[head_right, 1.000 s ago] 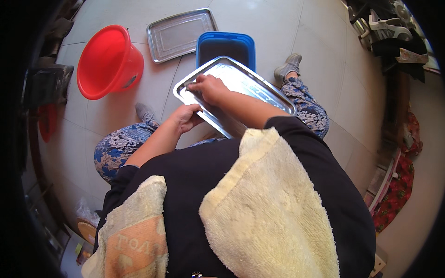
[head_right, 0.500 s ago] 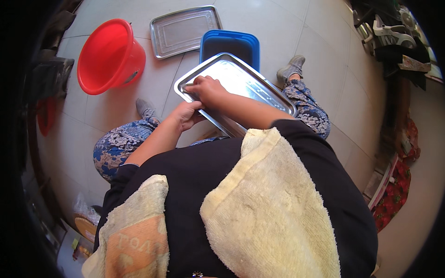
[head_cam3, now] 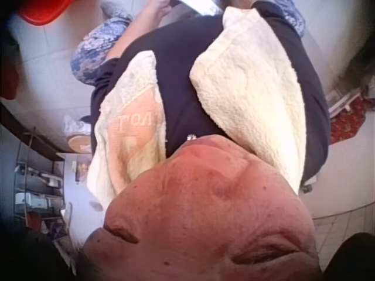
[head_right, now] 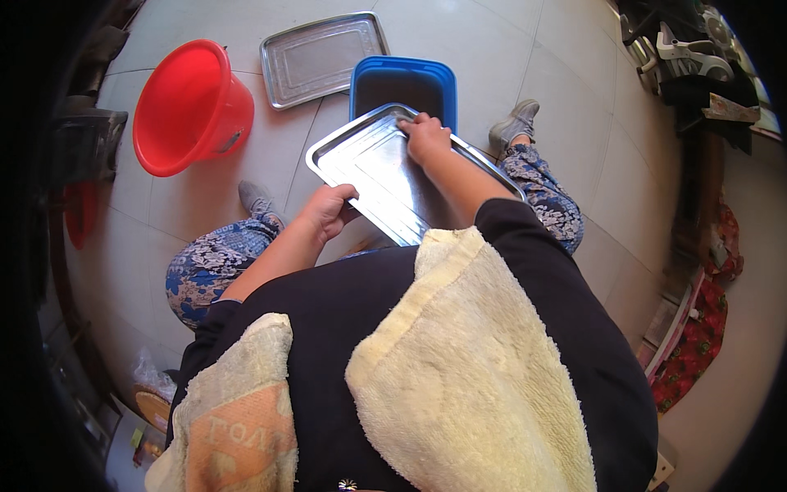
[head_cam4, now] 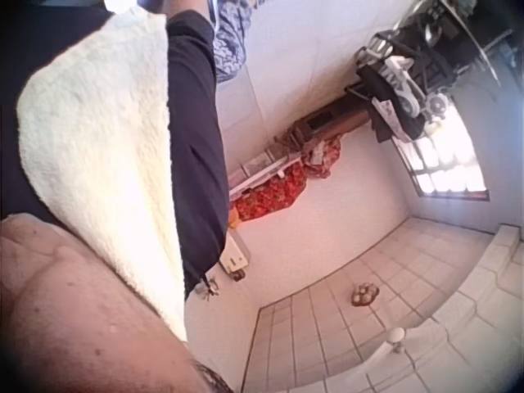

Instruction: The person sits on the floor and scrubs a rectangular metal tray with a cloth. They repeatedly dip the cloth into a blue container of water and wipe the tray's surface, flipping it over to clean both sides.

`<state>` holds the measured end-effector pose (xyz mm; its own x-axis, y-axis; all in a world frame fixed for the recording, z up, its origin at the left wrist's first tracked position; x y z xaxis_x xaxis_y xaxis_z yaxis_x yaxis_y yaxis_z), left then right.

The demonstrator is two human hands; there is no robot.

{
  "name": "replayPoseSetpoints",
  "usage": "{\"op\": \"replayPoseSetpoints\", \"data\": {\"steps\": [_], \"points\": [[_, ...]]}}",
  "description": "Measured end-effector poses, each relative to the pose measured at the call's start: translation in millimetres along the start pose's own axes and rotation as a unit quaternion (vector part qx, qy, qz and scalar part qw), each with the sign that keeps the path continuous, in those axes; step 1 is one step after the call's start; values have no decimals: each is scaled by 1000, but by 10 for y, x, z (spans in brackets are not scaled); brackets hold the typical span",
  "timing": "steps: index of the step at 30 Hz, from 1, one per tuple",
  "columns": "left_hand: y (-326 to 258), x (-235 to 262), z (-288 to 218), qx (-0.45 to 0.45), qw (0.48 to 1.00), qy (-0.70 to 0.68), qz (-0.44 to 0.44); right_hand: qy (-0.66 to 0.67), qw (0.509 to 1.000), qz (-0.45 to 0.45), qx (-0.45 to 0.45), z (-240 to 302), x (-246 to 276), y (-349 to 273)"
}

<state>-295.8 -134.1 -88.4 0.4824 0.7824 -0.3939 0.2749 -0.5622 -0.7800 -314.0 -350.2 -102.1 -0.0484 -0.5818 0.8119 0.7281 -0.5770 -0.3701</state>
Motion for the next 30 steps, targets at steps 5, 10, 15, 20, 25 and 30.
{"op": "replayPoseSetpoints", "data": {"steps": [5,10,15,20,25,30], "points": [[84,32,55,-9,1000,-13,-9,64,979,59,183,295,-224,-549],[74,-1,78,-5,1000,-8,-4,-32,998,36,31,8,-11,-203],[107,52,65,-5,1000,-11,-17,-3,988,64,141,202,-146,-383],[12,-14,-14,-5,1000,-7,-7,-23,999,18,-42,-11,61,71],[160,56,90,-3,1000,0,-5,70,981,78,164,510,-408,-234],[29,8,45,-2,1000,2,-22,57,967,94,228,654,-432,-368]]}}
Point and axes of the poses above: each hand's wrist, its own y-axis towards the middle knuckle, its own x-axis out of the back of the hand, z = x × y, the point moved 3 cm from there along y, towards the middle knuckle, and after that the axes turned 15 degrees about y, right-handed, at the moved point
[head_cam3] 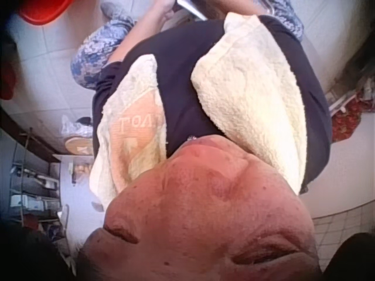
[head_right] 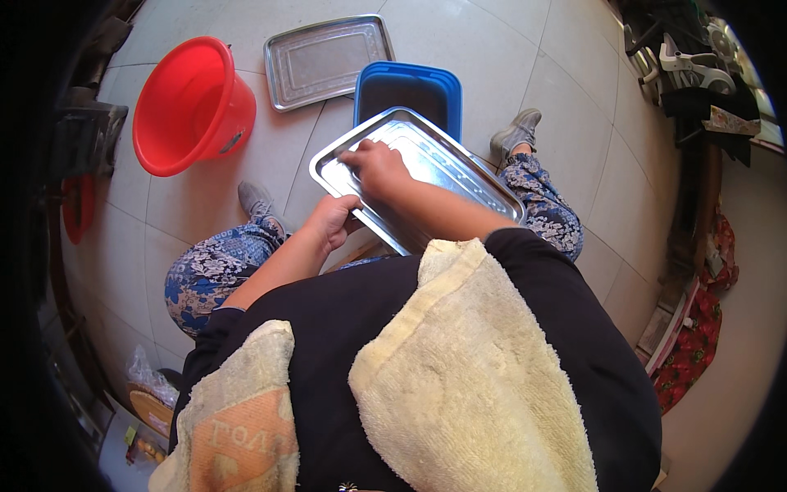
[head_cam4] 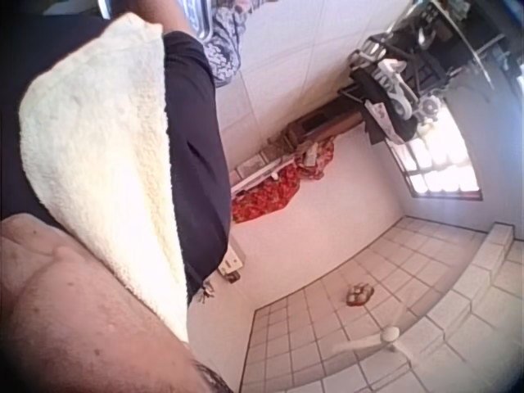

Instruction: The person sits on the floor and scrubs a rectangular metal tray with a cloth. They repeatedly dip the cloth into a blue container of water and wipe the tray's surface, flipping it over to clean both sides.

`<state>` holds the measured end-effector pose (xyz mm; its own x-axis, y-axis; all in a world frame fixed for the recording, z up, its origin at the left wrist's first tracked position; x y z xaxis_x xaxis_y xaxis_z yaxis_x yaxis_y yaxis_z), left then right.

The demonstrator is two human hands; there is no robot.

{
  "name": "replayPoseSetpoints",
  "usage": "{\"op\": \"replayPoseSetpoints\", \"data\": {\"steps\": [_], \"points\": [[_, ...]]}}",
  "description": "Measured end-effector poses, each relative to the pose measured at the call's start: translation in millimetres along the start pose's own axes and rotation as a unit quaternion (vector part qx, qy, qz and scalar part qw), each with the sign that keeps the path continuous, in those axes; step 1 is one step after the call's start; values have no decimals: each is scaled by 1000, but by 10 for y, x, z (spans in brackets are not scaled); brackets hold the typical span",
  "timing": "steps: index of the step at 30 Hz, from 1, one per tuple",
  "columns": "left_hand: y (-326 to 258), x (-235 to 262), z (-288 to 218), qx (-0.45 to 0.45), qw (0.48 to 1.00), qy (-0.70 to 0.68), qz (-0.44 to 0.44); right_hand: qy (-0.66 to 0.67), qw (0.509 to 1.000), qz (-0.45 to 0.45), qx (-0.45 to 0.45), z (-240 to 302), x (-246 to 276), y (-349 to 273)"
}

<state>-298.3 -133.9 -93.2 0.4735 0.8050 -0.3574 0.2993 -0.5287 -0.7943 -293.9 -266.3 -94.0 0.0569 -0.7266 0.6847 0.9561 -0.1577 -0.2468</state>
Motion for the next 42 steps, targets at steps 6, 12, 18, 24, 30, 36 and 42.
{"op": "replayPoseSetpoints", "data": {"steps": [6,12,18,24,30,36,42], "points": [[68,-8,51,-8,1000,-2,14,15,946,-76,-314,-1067,316,459],[38,5,15,4,1000,-8,4,10,991,-23,-134,-542,108,282],[14,-36,28,-3,1000,-5,-1,-146,969,-76,-184,-727,248,366],[60,-3,-40,6,1000,4,-1,152,978,-63,-132,-454,22,237],[103,32,67,-19,1000,-6,10,-43,992,-97,-66,-344,145,182],[70,37,18,-1,1000,7,-9,14,994,-77,-72,-286,25,221],[22,19,22,-15,1000,4,5,51,989,15,136,-194,-29,129]]}}
Point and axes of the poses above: each hand's wrist, its own y-axis towards the middle knuckle, its own x-axis out of the back of the hand, z = x × y, the point moved 3 cm from there along y, towards the middle knuckle, and after that the axes turned 15 degrees about y, right-handed, at the moved point
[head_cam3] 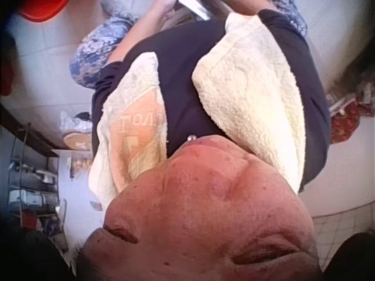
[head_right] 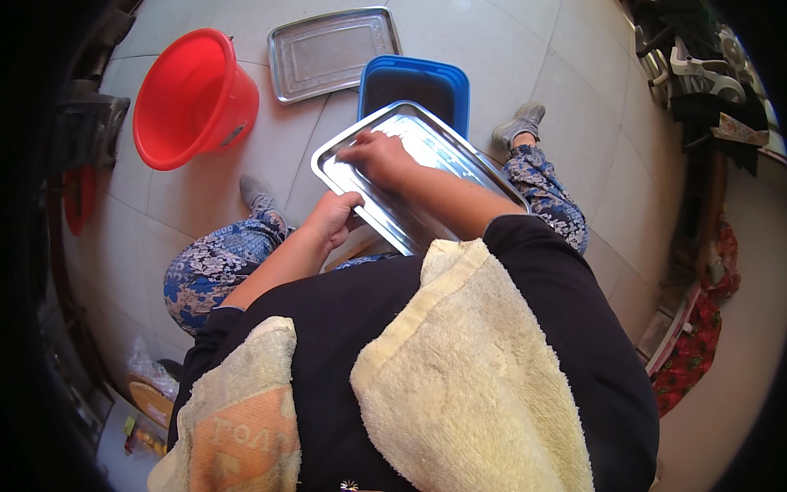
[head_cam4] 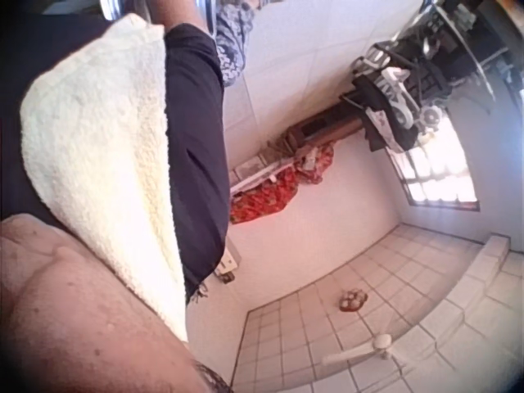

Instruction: The person sits on the floor and scrubs a rectangular metal tray with a cloth. They repeatedly dip the cloth into a blue container of water and wipe the tray's surface, flipping it over to clean both sides.

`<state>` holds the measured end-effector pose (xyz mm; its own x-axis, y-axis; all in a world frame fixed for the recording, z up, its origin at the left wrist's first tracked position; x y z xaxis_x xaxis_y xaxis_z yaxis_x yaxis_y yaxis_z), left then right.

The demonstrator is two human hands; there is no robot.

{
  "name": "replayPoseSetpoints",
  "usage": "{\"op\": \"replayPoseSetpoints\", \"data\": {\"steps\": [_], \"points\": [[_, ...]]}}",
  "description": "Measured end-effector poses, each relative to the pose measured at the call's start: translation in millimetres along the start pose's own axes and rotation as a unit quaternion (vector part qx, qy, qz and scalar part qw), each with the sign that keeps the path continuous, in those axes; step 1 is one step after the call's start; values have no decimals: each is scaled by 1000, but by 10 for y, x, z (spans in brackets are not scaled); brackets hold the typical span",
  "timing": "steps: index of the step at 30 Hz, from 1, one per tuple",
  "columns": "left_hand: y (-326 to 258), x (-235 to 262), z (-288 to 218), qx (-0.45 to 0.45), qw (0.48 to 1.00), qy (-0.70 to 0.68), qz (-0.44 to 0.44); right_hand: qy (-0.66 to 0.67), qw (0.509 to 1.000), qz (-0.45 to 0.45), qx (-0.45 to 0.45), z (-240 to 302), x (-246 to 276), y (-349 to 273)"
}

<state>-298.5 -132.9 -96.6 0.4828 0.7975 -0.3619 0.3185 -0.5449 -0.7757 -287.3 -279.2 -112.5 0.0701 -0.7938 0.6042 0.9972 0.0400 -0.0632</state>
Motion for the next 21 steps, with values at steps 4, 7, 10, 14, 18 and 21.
{"op": "replayPoseSetpoints", "data": {"steps": [4,7,10,14,18,21], "points": [[55,-1,-4,9,1000,11,0,205,951,-75,-220,-769,-140,-2],[9,-15,-59,4,1000,-7,-20,46,995,87,15,296,-85,-27],[9,-21,-42,20,1000,8,-9,6,999,24,-23,-15,75,-8],[49,39,-100,-6,998,43,-54,47,971,-157,-173,-907,794,242],[-16,9,-67,43,997,30,-63,-72,951,-216,-208,-1606,1041,412],[-124,-61,-116,47,994,56,-82,7,888,-193,-416,-2481,673,431]]}}
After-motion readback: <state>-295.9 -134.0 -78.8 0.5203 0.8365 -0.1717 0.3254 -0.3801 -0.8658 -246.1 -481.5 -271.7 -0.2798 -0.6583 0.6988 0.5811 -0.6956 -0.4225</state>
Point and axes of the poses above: each hand's wrist, its own y-axis towards the middle knuckle, its own x-axis out of the back of the hand, z = x × y, the point moved 3 cm from there along y, towards the middle knuckle, and after that the axes turned 15 degrees about y, right-handed, at the moved point
